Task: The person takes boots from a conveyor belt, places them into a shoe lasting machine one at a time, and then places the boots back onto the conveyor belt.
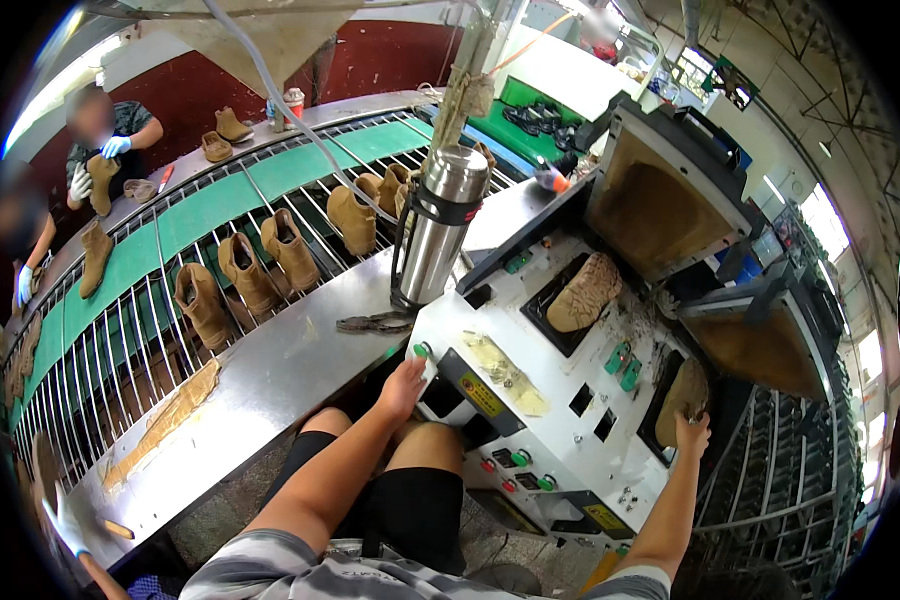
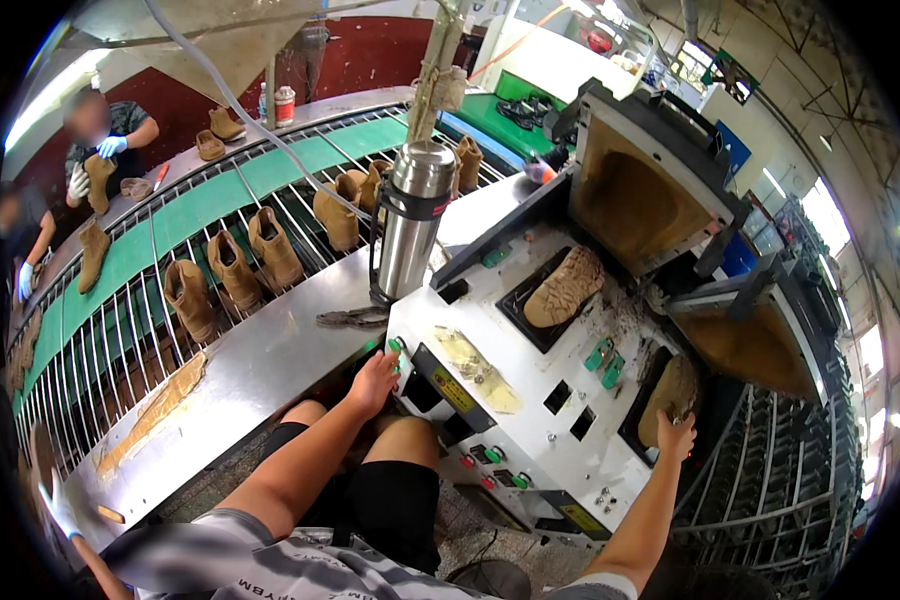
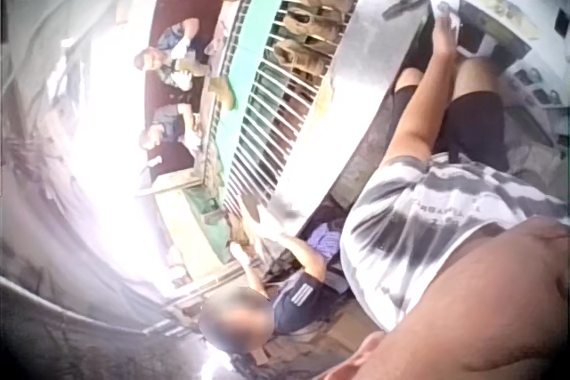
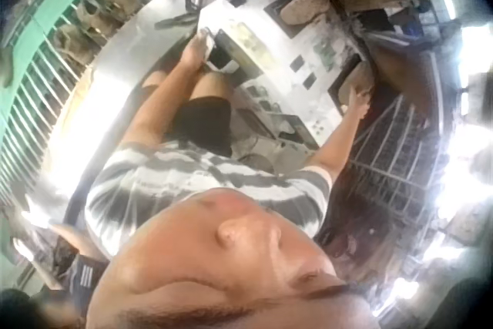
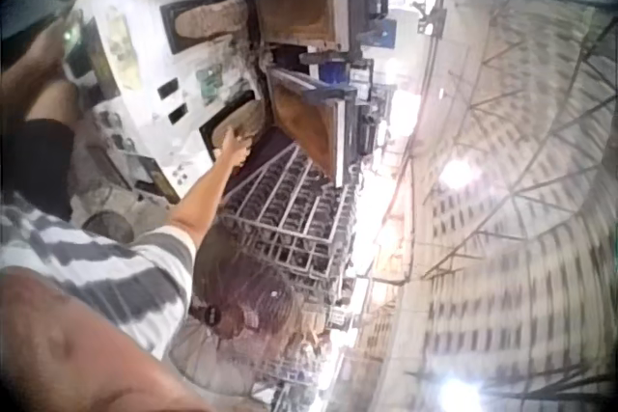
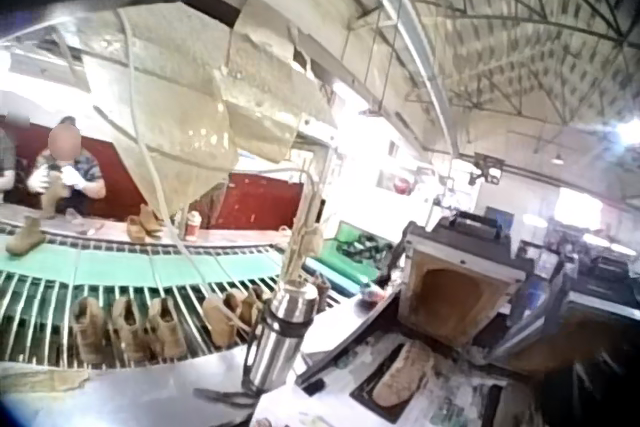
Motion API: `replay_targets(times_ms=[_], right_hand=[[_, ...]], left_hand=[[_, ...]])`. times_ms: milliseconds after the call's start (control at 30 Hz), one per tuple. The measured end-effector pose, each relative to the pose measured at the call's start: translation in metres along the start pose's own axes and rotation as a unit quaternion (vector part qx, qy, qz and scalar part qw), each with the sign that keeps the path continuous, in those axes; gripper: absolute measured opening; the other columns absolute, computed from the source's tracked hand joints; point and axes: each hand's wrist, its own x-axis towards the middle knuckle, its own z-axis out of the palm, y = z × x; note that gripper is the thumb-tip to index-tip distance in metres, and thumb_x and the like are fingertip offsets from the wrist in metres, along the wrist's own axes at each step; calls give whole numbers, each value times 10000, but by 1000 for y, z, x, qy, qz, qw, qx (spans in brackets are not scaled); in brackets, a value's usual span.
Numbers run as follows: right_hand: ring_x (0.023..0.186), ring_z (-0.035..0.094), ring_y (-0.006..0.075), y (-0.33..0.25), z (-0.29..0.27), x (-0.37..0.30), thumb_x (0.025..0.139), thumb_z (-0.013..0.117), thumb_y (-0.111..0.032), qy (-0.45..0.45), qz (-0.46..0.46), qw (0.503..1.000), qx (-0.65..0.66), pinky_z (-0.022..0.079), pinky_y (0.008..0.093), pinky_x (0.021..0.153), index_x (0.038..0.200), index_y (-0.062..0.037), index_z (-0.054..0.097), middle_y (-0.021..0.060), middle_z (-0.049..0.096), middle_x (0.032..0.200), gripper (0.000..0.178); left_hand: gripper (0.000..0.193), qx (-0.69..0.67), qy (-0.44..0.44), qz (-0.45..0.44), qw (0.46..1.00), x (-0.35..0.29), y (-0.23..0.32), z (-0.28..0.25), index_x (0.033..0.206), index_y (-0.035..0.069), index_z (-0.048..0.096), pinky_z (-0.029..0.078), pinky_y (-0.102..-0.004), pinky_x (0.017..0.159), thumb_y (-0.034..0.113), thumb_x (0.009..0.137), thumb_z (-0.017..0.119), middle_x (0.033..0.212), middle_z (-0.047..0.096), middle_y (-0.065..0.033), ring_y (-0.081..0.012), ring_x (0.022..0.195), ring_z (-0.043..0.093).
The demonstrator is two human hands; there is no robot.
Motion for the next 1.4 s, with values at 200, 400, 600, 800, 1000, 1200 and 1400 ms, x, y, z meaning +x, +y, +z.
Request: replay_targets(times_ms=[200, 400, 600, 800, 1000, 1200, 1400], right_hand=[[1259, 453, 385, 19, 24, 45, 703, 735, -311, -96, 0, 983, 159, 419, 478, 991, 1479, -132, 331, 199, 414, 1431, 893], [1240, 493, 366, 34, 16, 81, 562, 735, -293, 38, -73, 987, 138, 396, 405, 1015, 1446, -42, 355, 230, 486, 1378, 995], [1202, 508, 400, 46, 27, -33, 643, 799, -349, 255, -60, 954, 149, 440, 467, 976, 1423, 16, 351, 255, 487, 1347, 972], [1205, 504, 381, 93, 92, -80, 687, 784, -314, 324, -20, 939, 110, 444, 467, 1000, 1371, 18, 398, 224, 496, 1319, 852], [1212, 497, 362, 34, 89, -185, 695, 773, -296, 237, -230, 864, 380, 435, 466, 1008, 1365, 23, 398, 201, 492, 1322, 832], [1218, 490, 343, -27, 107, -364, 702, 763, -278, -346, -312, 585, 664, 427, 464, 1015, 1360, 27, 398, 179, 487, 1326, 812], [1210, 493, 248, -147, 126, -513, 827, 662, -171, -535, -504, 556, 389, 398, 397, 1008, 1309, 47, 469, 137, 519, 1319, 563]], left_hand=[[369, 104, 145, 54, 983, -58, 49, -92, 983, -23, 656, 532, -358, 793, 301, 975, 479, 951, 687, -133, -247, 856, 675], [285, 130, 219, 116, 960, -112, 94, -147, 867, -40, 651, 528, -291, 663, 181, 943, 487, 789, 655, -100, -186, 687, 637], [231, 125, 233, 125, 956, -150, 91, -168, 855, -25, 657, 514, -277, 685, 160, 911, 530, 789, 657, -86, -154, 703, 624], [224, 348, 200, 126, 908, -154, 64, -151, 948, -39, 692, 503, -268, 759, 151, 906, 580, 851, 691, -69, -124, 790, 623], [350, 336, -114, 36, 934, -170, 62, -69, 1202, 1, 588, 481, -320, 927, 83, 863, 628, 1064, 660, -89, -172, 1036, 610], [821, 183, -287, 70, 938, -192, 76, -5, 1452, 61, 345, 393, -384, 1040, 319, 802, 775, 1372, 489, -118, -226, 1273, 457], [681, -251, -205, 44, 945, -231, 183, -123, 1372, 4, 420, 382, -515, 1074, 201, 773, 676, 1329, 539, -183, -349, 1211, 538]])
